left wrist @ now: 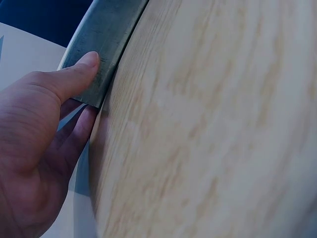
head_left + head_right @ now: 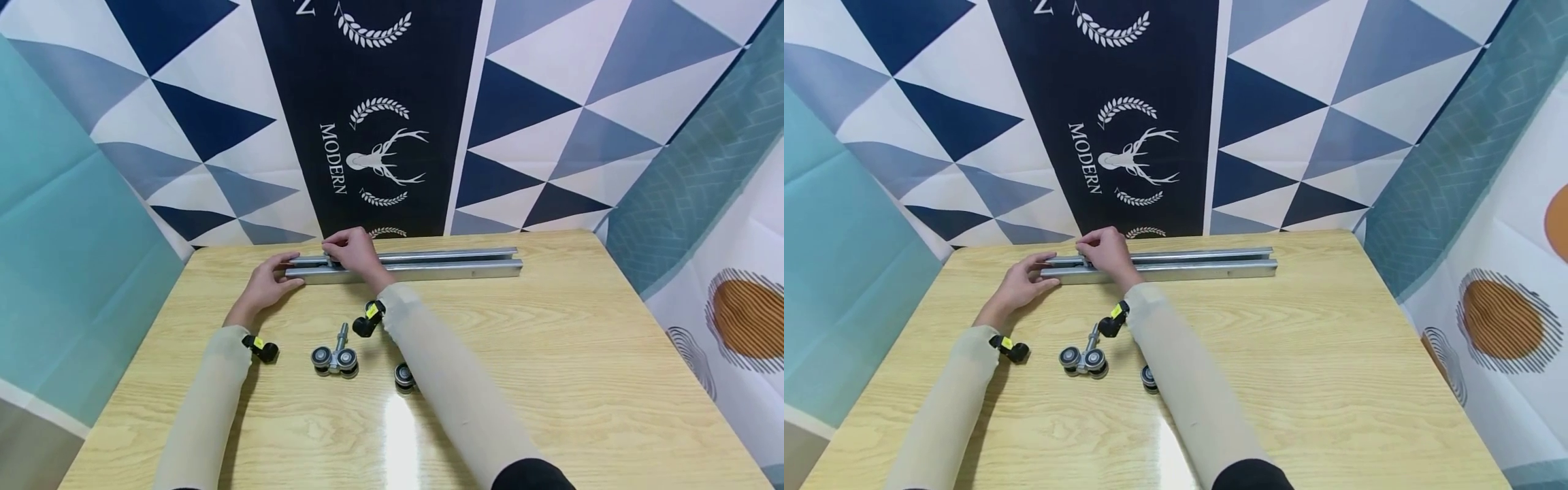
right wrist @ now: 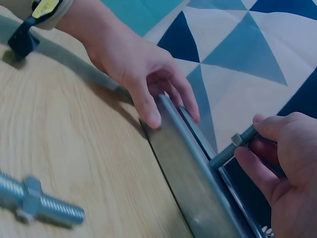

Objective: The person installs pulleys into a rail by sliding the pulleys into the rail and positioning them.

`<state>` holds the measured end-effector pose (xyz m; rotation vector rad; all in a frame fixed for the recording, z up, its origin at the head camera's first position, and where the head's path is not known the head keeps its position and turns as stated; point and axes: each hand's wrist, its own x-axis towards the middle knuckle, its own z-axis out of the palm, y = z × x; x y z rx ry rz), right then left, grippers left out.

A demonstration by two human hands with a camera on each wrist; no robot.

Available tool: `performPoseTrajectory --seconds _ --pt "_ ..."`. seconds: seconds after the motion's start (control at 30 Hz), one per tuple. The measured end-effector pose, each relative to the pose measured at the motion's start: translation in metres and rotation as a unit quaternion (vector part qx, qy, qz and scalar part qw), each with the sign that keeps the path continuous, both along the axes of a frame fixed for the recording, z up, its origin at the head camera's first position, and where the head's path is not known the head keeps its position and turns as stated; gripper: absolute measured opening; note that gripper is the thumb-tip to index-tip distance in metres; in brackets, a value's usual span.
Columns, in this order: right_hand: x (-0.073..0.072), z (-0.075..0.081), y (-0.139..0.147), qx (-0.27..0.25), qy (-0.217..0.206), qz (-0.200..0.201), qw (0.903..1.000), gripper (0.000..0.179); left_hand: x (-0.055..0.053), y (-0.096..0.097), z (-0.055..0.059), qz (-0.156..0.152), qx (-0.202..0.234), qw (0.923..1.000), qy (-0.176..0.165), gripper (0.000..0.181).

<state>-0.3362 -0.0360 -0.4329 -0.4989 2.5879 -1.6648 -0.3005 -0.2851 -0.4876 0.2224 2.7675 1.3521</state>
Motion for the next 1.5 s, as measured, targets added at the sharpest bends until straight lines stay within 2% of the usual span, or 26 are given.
performPoseTrajectory --seconds 0.4,0.53,0.7,1.5 --pt "0.009 0.002 -0.03 0.008 -0.019 -0.037 0.9991 0.018 0.001 0.0 -0.001 -0.001 -0.011 0.9999 0.005 0.068" --pt "0.011 0.002 -0.034 -0.003 -0.028 -0.035 0.999 0.02 0.0 0.001 -0.001 -0.004 -0.01 0.9999 0.009 0.067" --pt "0.012 0.001 -0.036 -0.004 -0.019 -0.039 0.999 0.019 0.001 0.001 -0.001 -0.007 -0.013 0.9998 0.014 0.067" --pt "0.012 0.002 -0.035 0.0 -0.029 -0.02 0.9994 0.021 0.0 0.001 -0.001 -0.003 -0.014 0.9999 0.003 0.067"
